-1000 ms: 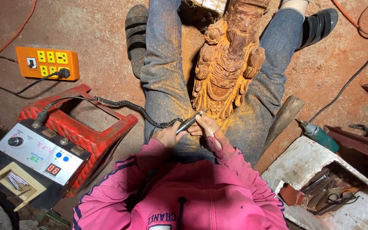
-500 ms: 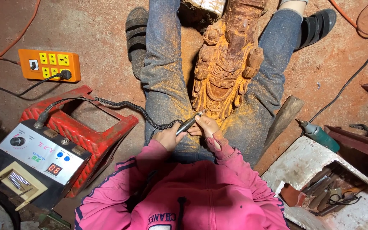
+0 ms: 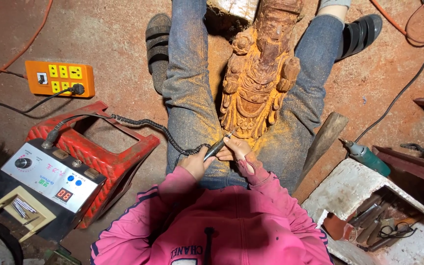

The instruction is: Using a handheld electric rotary tool to carve and refine intricate details on a wooden statue.

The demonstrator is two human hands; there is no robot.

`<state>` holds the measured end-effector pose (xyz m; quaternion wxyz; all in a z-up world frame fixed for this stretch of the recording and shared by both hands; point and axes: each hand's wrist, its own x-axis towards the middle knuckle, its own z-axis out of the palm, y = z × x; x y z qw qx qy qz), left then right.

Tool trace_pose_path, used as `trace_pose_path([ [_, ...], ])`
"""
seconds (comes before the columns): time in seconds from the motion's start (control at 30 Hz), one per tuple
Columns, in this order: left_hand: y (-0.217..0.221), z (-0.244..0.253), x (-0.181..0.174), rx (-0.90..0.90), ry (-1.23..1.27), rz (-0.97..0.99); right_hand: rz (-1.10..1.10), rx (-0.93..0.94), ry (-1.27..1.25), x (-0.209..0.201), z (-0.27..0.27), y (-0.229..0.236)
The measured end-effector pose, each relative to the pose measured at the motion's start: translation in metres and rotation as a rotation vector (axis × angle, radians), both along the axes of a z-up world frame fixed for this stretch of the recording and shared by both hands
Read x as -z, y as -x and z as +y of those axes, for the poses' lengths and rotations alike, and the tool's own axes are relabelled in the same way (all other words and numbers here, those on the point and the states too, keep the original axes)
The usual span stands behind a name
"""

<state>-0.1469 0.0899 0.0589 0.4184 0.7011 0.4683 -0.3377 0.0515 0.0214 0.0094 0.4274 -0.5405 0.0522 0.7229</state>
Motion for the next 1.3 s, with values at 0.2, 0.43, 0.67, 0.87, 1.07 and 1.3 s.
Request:
trace_pose_path([
  [0.2, -0.002, -0.003, -0.032, -0.028, -0.013, -0.04, -0.023, -0.023, -0.032, -0.002, -0.006, 0.0],
  [0.43, -0.014, -0.022, -0.036, -0.203, -0.01, -0.112, -0.252, -0.111, -0.101, 0.007, -0.005, -0.005],
  [0.67, -0.029, -0.013, -0.045, -0.219, -0.012, -0.133, -0.287, -0.035, -0.121, 0.024, -0.007, -0.008],
  [0.87, -0.03, -0.012, -0.048, -0.237, -0.011, -0.143, -0.266, -0.041, -0.095, 0.0, 0.002, -0.008],
  [1.07, -0.027, -0.016, -0.041, -0.25, -0.021, -0.143, -0.244, -0.048, -0.081, 0.001, 0.002, -0.008],
  [1.3, -0.028, -0.017, -0.052, -0.254, -0.021, -0.137, -0.218, -0.054, -0.058, 0.004, -0.001, -0.007],
])
